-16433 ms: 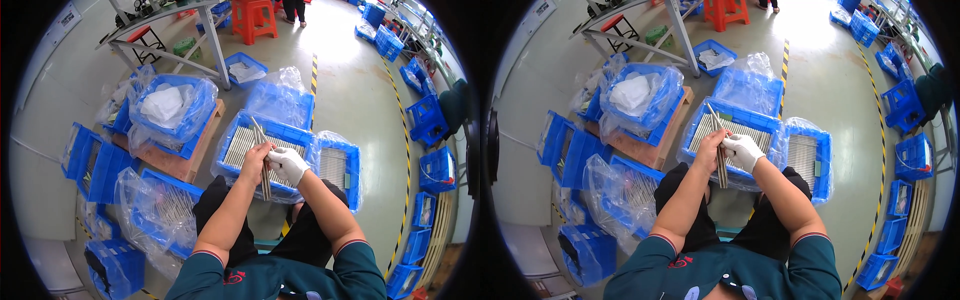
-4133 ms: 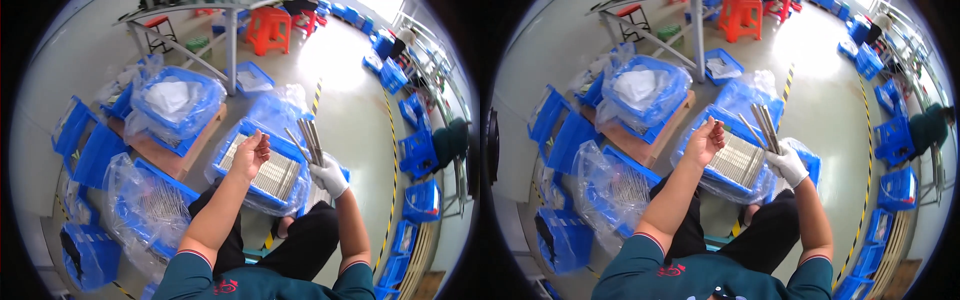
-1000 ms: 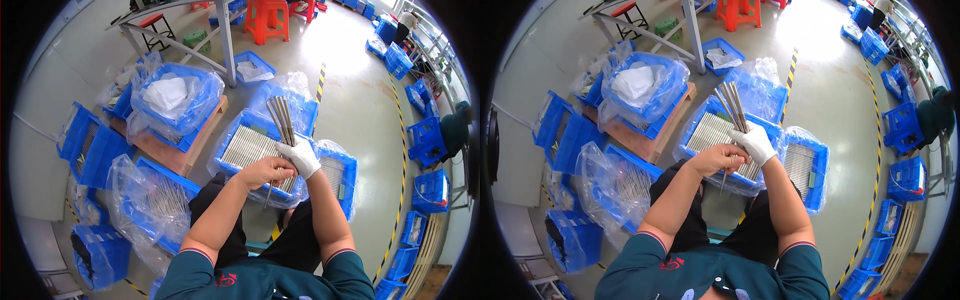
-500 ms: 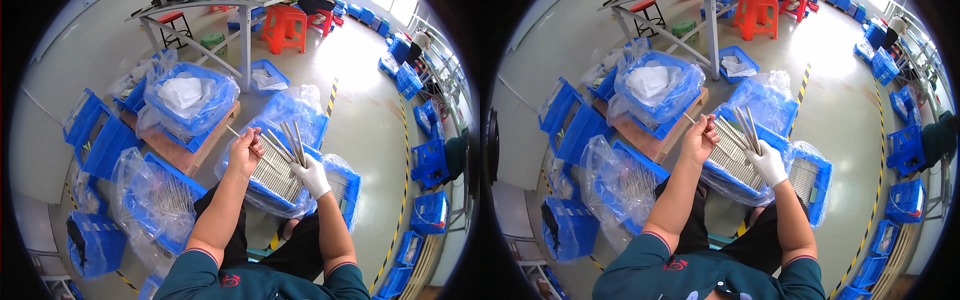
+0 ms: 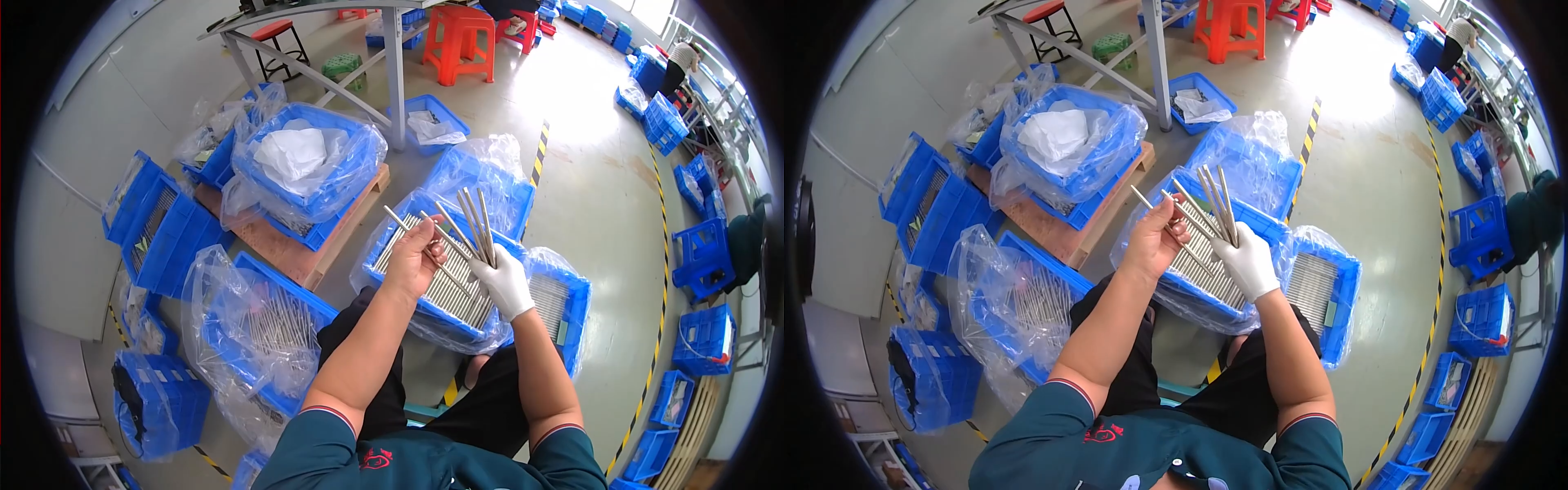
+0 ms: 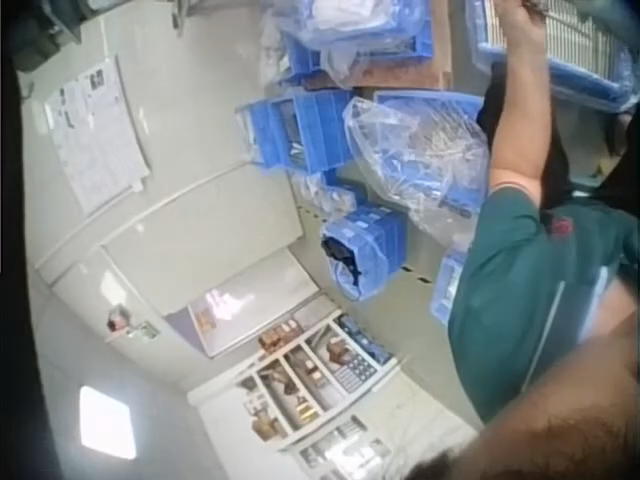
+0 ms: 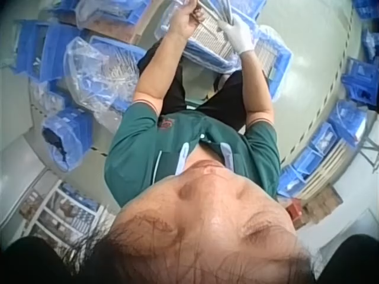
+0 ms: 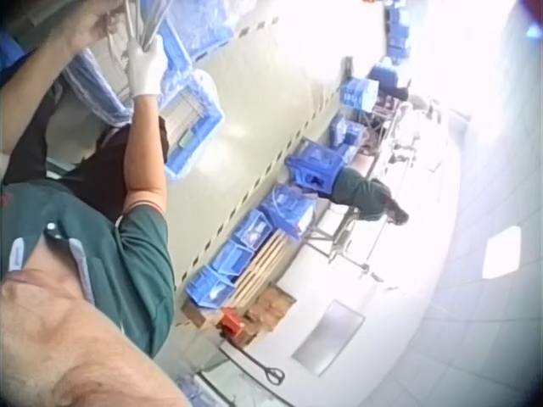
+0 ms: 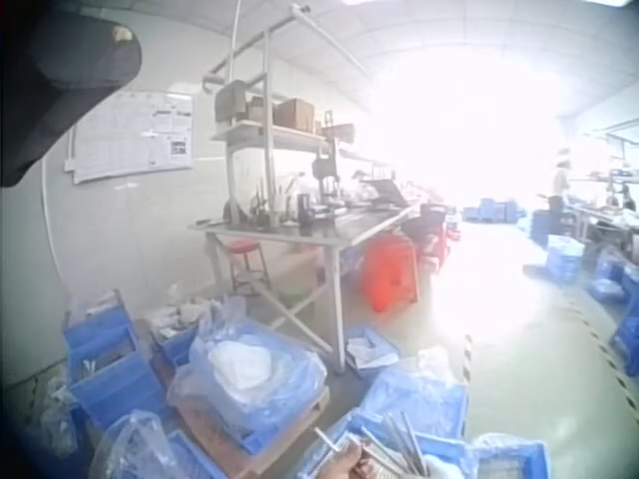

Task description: Sorting long thin metal rods from bulk bins into structured organizer trays.

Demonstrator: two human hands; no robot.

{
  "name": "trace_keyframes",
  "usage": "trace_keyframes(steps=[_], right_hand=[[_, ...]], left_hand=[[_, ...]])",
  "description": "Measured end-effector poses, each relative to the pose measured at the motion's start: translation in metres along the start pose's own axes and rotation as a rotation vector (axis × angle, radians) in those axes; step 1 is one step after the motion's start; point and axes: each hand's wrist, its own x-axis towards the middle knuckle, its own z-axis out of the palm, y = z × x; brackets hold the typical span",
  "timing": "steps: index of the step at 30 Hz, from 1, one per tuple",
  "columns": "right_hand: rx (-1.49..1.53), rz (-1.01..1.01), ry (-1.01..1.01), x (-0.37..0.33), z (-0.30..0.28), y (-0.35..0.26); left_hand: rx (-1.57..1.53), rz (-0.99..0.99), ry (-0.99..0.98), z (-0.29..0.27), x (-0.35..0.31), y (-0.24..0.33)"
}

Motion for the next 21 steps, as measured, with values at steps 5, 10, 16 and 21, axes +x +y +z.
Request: trace_keyframes(steps=[5,10,16,21], right_hand=[[0.070,0.021,0.029,0.006,0.005,-0.003],[0.155,0.056,0.017,0.008,0.006,0.004],[0.343,0.073,-0.002,0.007,0.011,0.001],[0.261,0.067,0.042,0.012,0.018,0.007]], left_hand=[[0.054,-0.104,0.005,0.013,-0.012,-0.021],[0.117,-0.082,-0.030,0.009,-0.011,-0.019],[0.365,-0.027,0.055,0.015,-0.021,-0.042],[0.479,0.119,0.080,0.020,-0.020,-0.041]])
